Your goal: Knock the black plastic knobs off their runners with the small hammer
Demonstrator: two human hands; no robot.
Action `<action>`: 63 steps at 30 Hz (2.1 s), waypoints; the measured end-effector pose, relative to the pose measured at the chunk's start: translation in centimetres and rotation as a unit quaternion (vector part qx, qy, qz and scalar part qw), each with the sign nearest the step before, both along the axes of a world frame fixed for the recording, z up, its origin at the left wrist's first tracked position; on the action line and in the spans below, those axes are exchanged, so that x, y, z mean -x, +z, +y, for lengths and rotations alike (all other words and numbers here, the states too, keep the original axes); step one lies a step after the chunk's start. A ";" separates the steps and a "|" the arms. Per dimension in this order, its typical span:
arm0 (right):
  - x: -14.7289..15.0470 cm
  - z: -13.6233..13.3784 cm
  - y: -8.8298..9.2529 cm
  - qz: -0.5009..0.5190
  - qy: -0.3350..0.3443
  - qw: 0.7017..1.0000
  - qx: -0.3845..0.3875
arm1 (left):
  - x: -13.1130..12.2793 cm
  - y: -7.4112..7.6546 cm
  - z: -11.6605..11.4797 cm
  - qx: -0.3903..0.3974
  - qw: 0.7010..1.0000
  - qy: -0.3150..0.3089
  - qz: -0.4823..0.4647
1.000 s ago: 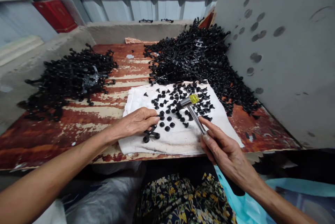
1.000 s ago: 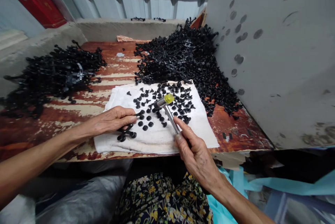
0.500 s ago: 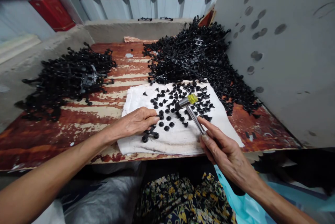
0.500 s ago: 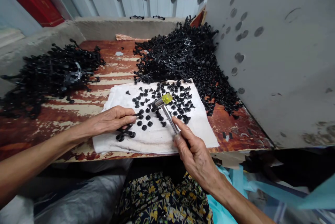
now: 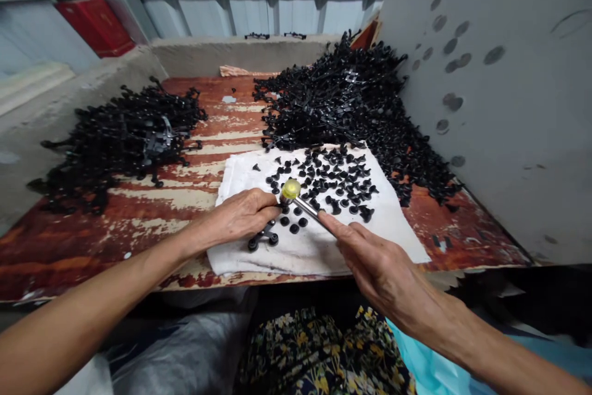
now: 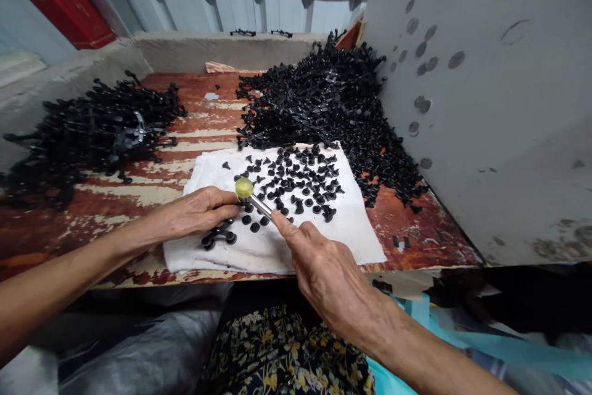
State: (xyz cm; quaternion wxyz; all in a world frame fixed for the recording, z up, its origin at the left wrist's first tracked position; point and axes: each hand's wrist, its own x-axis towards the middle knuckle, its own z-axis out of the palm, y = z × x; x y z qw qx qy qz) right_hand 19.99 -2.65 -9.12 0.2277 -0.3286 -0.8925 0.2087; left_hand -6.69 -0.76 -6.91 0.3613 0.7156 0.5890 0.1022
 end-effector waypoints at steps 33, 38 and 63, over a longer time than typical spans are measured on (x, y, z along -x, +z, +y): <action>0.3 -0.3 0.6 -0.042 0.015 0.998 -0.040 | 0.2 -0.8 0.3 0.008 1.000 0.018 0.023; 0.1 -0.3 0.2 -0.037 -0.020 0.997 -0.062 | 0.2 -0.8 0.3 0.009 1.000 0.012 0.011; 4.2 0.0 1.4 0.266 -0.074 0.885 0.375 | -1.5 4.3 -4.6 -0.051 0.996 0.048 -0.061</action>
